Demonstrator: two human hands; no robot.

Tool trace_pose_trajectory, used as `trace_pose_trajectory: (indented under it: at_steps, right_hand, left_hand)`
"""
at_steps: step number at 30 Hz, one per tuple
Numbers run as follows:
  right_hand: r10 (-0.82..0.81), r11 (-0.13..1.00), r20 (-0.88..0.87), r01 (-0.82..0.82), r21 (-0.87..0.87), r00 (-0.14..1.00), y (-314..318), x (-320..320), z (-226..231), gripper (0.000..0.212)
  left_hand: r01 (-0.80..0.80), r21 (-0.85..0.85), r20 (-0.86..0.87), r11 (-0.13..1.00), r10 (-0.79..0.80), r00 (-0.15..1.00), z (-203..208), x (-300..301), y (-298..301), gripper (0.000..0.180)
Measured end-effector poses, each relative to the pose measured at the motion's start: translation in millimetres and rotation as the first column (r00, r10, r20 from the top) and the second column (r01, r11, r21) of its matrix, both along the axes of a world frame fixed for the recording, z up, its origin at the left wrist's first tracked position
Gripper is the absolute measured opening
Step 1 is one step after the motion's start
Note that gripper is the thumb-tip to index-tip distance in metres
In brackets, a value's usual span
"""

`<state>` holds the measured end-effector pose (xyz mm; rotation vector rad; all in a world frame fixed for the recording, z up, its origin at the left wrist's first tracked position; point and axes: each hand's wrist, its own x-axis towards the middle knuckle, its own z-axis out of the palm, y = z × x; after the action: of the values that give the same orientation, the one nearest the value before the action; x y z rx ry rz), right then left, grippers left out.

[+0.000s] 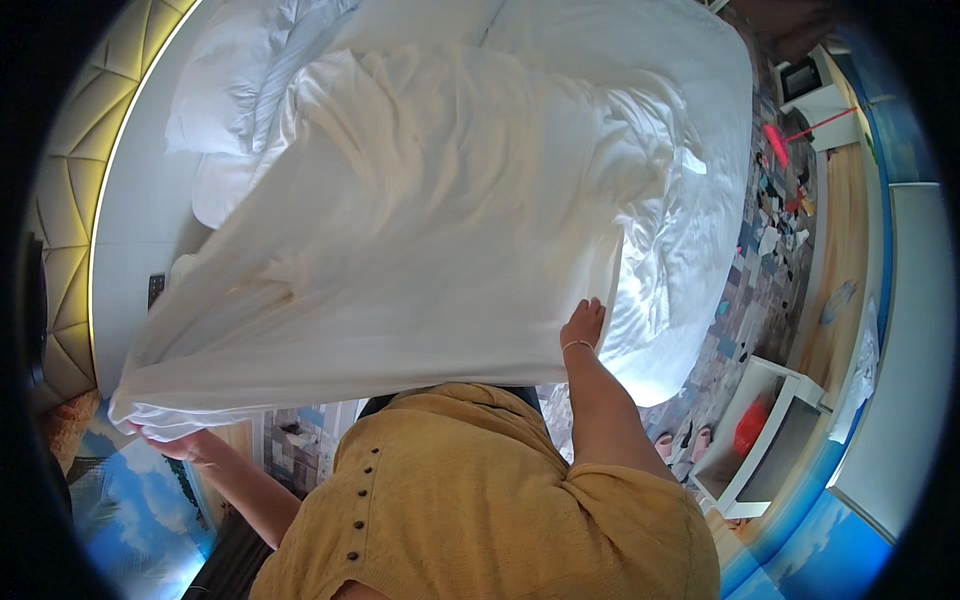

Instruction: The person folds a white duvet cover on a bed, repeatedly aligning edges and smoothing the fabric. The person then picks up a white pillowcase from a nearby shelf and places it on the bed, continuing to fold and adjust the bedding.

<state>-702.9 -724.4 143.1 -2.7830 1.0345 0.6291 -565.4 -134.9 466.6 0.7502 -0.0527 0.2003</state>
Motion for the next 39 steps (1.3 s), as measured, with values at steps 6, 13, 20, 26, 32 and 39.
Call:
trace_pose_trajectory:
  at_steps: [6, 13, 20, 26, 32, 39]
  right_hand:
    - [0.291, 0.911, -0.045, -0.291, -0.291, 0.956, -7.2, -17.0, -4.7, 0.054]
    - [-0.368, 0.899, -0.165, 0.396, 0.189, 0.915, -77.9, -120.0, -174.1, 0.036]
    - [-0.107, 0.616, 0.953, -0.734, 0.286, 0.282, 140.4, 133.8, 84.4, 0.017]
    - [-0.031, -0.395, 0.763, -0.710, 0.584, 0.645, 186.4, 139.8, 243.3, 0.010]
    - [0.187, -0.488, 0.561, -0.419, 0.765, 0.806, 153.6, 116.1, 208.0, 0.020]
    - [-0.358, -0.599, -0.601, 0.318, 0.735, 0.715, 99.8, 116.1, 36.8, 0.074]
  left_hand:
    - [-0.341, 0.184, -0.134, 0.922, 0.367, 0.920, -3.1, 33.3, -21.8, 0.032]
    - [-0.592, 0.149, -0.152, 0.792, 0.610, 0.778, 35.5, 63.0, 2.0, 0.033]
    - [0.122, 0.707, -0.424, 0.696, 0.280, 0.861, -27.7, 90.2, -120.2, 0.044]
    - [0.914, 0.368, -0.795, 0.171, -0.453, 0.404, -68.4, 60.6, -241.8, 0.043]
    - [0.958, 0.227, -0.835, 0.177, -0.471, 0.285, -96.6, 26.7, -242.7, 0.038]
    - [0.936, 0.282, -0.762, 0.209, -0.544, 0.351, -65.0, 33.1, -222.2, 0.052]
